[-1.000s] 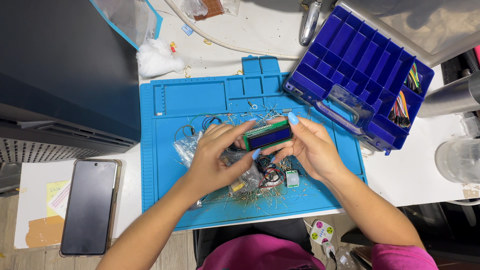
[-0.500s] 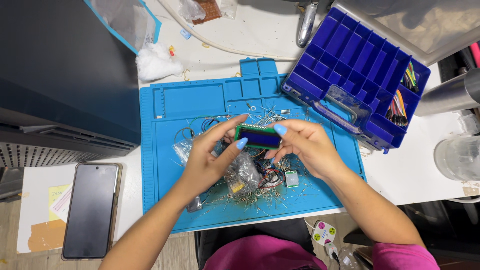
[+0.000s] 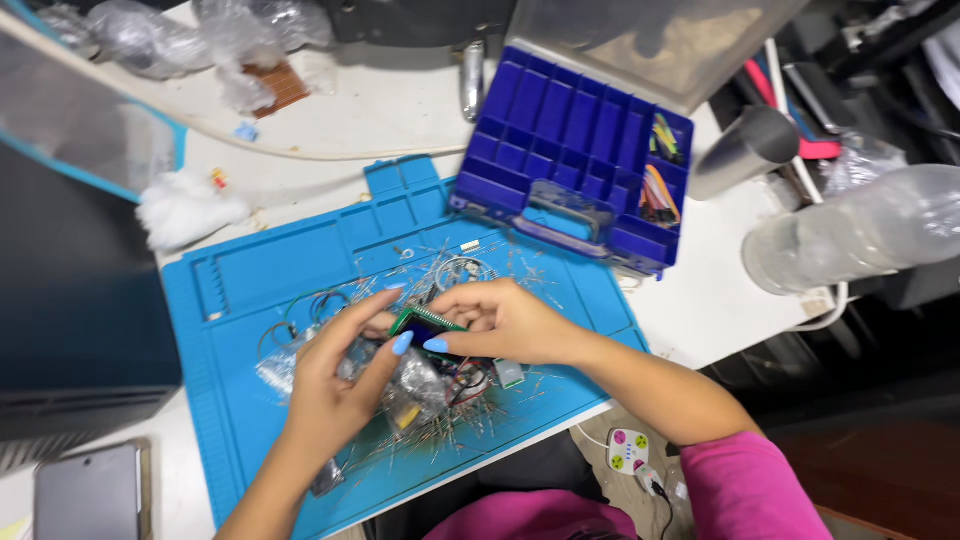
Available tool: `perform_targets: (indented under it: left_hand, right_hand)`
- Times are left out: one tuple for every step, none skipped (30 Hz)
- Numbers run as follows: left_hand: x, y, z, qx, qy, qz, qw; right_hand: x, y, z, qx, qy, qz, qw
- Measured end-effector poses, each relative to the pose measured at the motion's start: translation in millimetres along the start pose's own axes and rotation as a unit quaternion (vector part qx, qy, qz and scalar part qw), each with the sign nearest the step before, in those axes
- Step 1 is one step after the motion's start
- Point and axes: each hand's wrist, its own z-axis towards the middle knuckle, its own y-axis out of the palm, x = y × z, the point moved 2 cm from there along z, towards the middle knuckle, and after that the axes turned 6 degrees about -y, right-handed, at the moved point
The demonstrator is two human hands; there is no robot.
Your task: The person sorts a pile of electronic components on a blue tray, picking up ribbon cables, wires, and small circuit boards, then placing them into compartments of a blue parts organizer. They also handle small plastic bags containing components.
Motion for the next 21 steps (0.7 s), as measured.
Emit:
perform_targets:
  left_hand:
    - [-1.8,-2.0,-1.8,-0.009,-0.007,0.017,1.0]
    - [-0.8,-1.5,-0.8,-0.01,-0.003,0.015,1.0]
    - [0.4,-2.1,-0.2,0.004,0.004,0.024,1.0]
    - [1.8,-3.1,0.0,0.019,0.011,0.034,0.999]
    - [1.0,-3.3,-0.2,0.019,0.014,0.032,0.999]
    - [-0.4,-4.7,-0.5,0.036,-0.001,0.051,0.998]
    - [-1.8,-6.2,-0.9,0.053,-0.017,0.07,0.996]
    - [-3.1,-6.3,-0.9,0.053,-0.013,0.068,0.996]
    - [-5.1,-6.8,-0.9,0.06,-0.021,0.073,0.995]
    - [-7.1,-7.3,-2.5,0.067,-0.031,0.078,0.994]
    - [-7.6,-7.0,-2.6,0.068,-0.029,0.077,0.994]
    - [-8.0,-7.0,-2.6,0.068,-0.022,0.082,0.994]
    - [-8.5,-7.1,-2.5,0.069,-0.016,0.087,0.994]
    - [-7.8,-7.2,-2.7,0.069,-0.013,0.086,0.994]
    - [-7.3,-7.2,-2.9,0.066,-0.012,0.093,0.993]
    - [-7.0,-6.7,-3.7,0.064,-0.011,0.099,0.993]
    - [-7.5,-7.0,-3.5,0.065,-0.01,0.097,0.993]
    - [-7.8,-7.1,-4.0,0.062,-0.004,0.101,0.993]
    - [-8.0,-7.2,-4.6,0.059,0.002,0.105,0.993]
    - [-7.6,-6.7,-4.8,0.061,0.003,0.103,0.993]
    - [-6.8,-6.2,-5.1,0.063,0.011,0.105,0.992]
  right_hand:
    - [-3.1,-2.5,1.7,-0.04,0.034,-0.016,0.999]
    - [-1.5,-5.5,1.0,-0.037,0.033,-0.019,0.999]
    - [-0.4,-9.0,0.5,-0.009,0.026,-0.02,0.999]
    - [0.6,-12.2,0.4,0.018,0.018,-0.02,0.999]
    - [-4.8,-17.6,1.9,0.02,0.017,-0.024,0.999]
    - [-11.3,-23.8,3.9,0.052,-0.011,-0.033,0.998]
    - [-18.1,-29.8,5.7,0.084,-0.04,-0.042,0.995]
    - [-19.7,-38.3,6.3,0.085,-0.042,-0.045,0.994]
    - [-21.5,-48.1,6.6,0.125,-0.049,-0.042,0.99]
    - [-22.8,-56.9,6.0,0.164,-0.055,-0.038,0.984]
    - [-27.0,-66.7,5.3,0.164,-0.056,-0.04,0.984]
    - [-31.1,-77.9,4.2,0.207,-0.059,-0.034,0.976]
    - [-35.3,-89.0,3.0,0.249,-0.062,-0.027,0.966]
    - [-37.6,-101.7,1.2,0.25,-0.064,-0.029,0.966]
    - [-40.6,-115.5,-1.4,0.284,-0.073,-0.06,0.954]
    - [-43.8,-129.3,-4.1,0.317,-0.082,-0.092,0.94]
    - [-50.1,-143.2,-6.6,0.317,-0.083,-0.095,0.94]
    - [-55.8,-158.0,-10.4,0.354,-0.051,-0.127,0.925]
    - [-61.7,-172.6,-14.3,0.39,-0.018,-0.158,0.907]
    - [-60.8,-187.2,-14.7,0.389,-0.02,-0.161,0.907]
    - [-59.5,-202.4,-15.8,0.411,0.001,-0.157,0.898]
